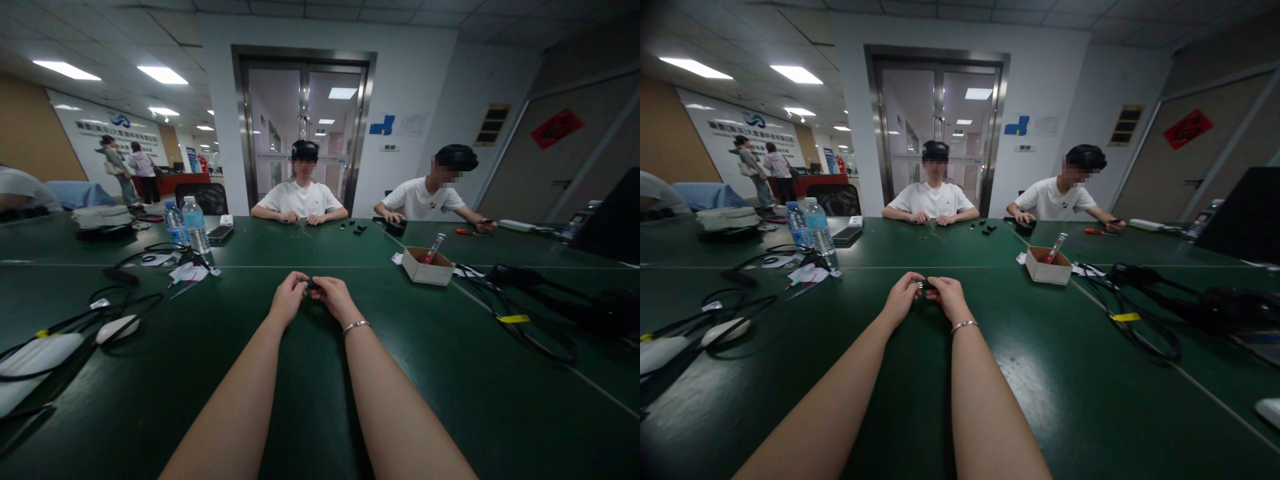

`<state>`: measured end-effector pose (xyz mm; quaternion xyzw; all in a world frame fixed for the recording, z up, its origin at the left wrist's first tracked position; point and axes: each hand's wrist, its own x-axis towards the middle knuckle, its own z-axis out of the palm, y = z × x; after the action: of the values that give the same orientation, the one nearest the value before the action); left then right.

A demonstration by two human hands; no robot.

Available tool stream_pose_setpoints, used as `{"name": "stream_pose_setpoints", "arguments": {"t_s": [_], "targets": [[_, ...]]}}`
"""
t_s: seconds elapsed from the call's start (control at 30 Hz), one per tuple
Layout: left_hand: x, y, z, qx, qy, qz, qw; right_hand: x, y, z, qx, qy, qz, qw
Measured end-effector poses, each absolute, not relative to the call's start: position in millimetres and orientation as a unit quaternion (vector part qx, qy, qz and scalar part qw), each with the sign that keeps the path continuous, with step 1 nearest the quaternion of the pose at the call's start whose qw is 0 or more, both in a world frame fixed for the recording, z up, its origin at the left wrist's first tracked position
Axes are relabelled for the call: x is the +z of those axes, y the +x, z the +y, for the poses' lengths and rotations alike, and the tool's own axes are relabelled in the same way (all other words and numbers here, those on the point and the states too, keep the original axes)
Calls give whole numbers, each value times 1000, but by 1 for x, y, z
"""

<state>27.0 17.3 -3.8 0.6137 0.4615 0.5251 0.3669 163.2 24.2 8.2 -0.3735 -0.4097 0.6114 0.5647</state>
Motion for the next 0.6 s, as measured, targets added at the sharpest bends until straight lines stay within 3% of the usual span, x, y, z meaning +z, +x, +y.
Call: {"name": "stream_pose_setpoints", "arguments": {"t_s": [0.13,0.23,0.47,0.6], "targets": [[-1,25,21,580,580,440,365,5,163,25,594,-365,-416,584],[-2,20,23,571,573,443,386,-2,160,25,520,-404,-510,554],[1,20,10,417,663,587,203,-2,143,11,187,-518,-746,374],[18,-10,-28,347,726,554,213,38,186,-21,259,-424,-841,214]]}}
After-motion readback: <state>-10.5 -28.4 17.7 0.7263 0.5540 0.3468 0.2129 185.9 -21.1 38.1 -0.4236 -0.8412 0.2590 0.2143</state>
